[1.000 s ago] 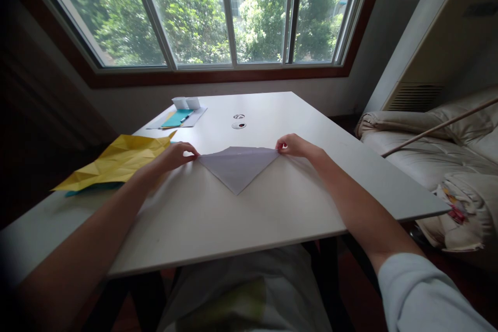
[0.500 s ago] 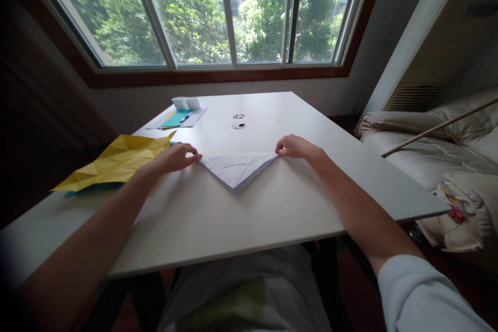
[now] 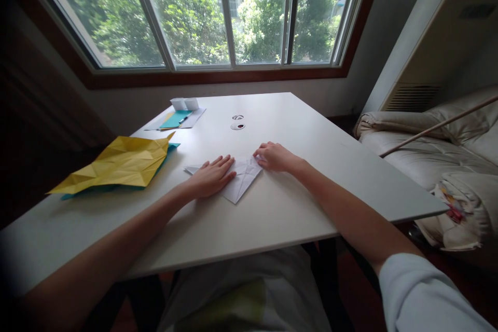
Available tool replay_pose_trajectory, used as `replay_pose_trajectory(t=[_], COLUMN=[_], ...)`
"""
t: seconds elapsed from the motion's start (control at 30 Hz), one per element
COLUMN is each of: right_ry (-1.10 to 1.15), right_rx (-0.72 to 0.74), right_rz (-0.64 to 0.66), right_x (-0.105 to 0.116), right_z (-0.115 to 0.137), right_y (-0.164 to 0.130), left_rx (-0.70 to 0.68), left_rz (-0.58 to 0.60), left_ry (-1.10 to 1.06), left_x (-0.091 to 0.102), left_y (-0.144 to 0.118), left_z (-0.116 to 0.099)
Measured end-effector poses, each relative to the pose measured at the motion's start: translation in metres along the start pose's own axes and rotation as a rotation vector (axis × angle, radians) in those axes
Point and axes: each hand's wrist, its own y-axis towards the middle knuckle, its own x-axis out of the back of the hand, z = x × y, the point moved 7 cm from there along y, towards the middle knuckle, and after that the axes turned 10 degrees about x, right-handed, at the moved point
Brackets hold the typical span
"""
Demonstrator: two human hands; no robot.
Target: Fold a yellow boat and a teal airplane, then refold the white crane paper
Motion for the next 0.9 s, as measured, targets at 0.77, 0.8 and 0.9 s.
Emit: replay_pose_trajectory(t=[0.77,0.8,0.9], right_ry=[0.127,0.135,0.183], right_rx=[-0.102,-0.124,-0.216], right_rz=[0.214,0.229,0.296], right_x=[-0.027,-0.028,-0.032], right_z=[0.024,0.024,0.019], right_y=[0.004,0.003,-0.003], left_rx=[0.338,0.357,0.423], left_rz=[0.192,0.171,0.146], left_ry=[-0.031,-0.049,-0.065], left_x=[0.010,0.011,0.010], left_y=[-0.015,-0.014,-0.010], left_z=[0.029,0.032,0.046])
